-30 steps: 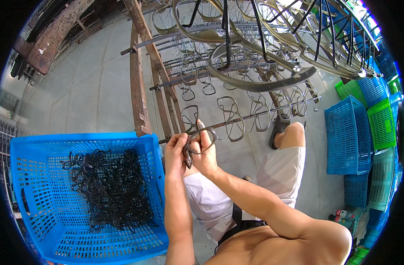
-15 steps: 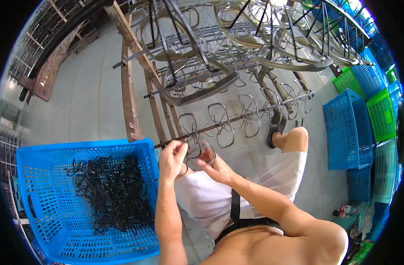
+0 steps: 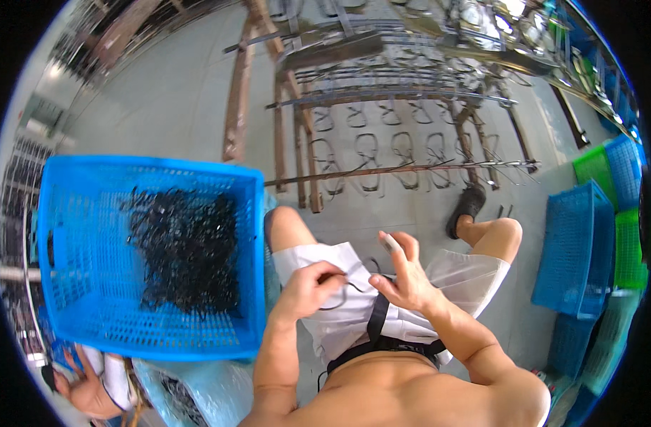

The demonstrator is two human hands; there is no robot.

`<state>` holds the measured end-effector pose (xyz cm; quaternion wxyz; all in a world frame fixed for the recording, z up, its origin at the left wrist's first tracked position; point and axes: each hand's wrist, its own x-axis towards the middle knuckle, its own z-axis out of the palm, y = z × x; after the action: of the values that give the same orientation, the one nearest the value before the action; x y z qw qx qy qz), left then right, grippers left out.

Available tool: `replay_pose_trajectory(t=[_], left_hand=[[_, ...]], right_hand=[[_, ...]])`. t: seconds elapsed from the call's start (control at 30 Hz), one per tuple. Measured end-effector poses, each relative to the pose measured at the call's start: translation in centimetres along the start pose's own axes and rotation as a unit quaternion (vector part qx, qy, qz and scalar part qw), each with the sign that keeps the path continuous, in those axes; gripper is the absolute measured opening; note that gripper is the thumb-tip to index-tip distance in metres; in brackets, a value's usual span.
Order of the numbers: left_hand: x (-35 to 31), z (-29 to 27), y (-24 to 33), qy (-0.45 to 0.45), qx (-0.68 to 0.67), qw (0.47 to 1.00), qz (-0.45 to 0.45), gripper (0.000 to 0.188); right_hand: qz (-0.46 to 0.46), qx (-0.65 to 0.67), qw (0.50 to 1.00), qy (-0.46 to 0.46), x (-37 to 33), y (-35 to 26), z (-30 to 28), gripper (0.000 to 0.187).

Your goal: The person repeatedly picks small black metal hooks from a blue basket and attaches them one by one to a long metal rod with pre-bent loops. The rod is held in a wooden jig while the person works. The task continues with the same repetitive motion of picking and attaching hooks.

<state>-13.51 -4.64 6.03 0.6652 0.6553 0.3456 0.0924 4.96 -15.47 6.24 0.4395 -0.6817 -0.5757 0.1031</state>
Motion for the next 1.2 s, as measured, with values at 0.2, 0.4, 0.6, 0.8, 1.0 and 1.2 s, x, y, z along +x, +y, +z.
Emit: replay_pose_trajectory(t=[0.2, 0.4, 0.6, 0.8, 1.0, 1.2], left_hand=[[1.6, -1.5, -0.5, -0.025, -0.062, 0.987, 0.147, 0.020], [2.8, -18.0, -15.5, 0.455, 0.412, 0.730, -0.302, 0.051], [7.2, -21.0, -22.5, 0.192, 0.583, 0.678, -0.404, 0.036], [4.8, -25.9, -27.7, 0.045, 0.703, 0.608, -0.365, 0.018], [5.1, -23.2, -22.0, 0.244, 0.558, 0.691, -0.390, 0.020], [1.7, -20.1, -11.9, 0.401, 0.180, 0.852, -0.285, 0.026]], right_hand=[[0.080, 0.208, 0.932, -0.285, 0.6, 1.7, -2.0, 0.021], [0.224, 0.253, 0.941, 0.019, -0.6, 5.7, -6.9, 0.020], [0.295, 0.223, 0.867, 0.333, -1.7, 10.6, -16.9, 0.019], [0.256, 0.242, 0.790, 0.501, -0.9, 15.5, -22.9, 0.016], [0.231, 0.333, 0.727, 0.555, -0.7, 23.4, -23.0, 0.017], [0.226, 0.402, 0.714, 0.526, 1.9, 27.9, -22.8, 0.018]])
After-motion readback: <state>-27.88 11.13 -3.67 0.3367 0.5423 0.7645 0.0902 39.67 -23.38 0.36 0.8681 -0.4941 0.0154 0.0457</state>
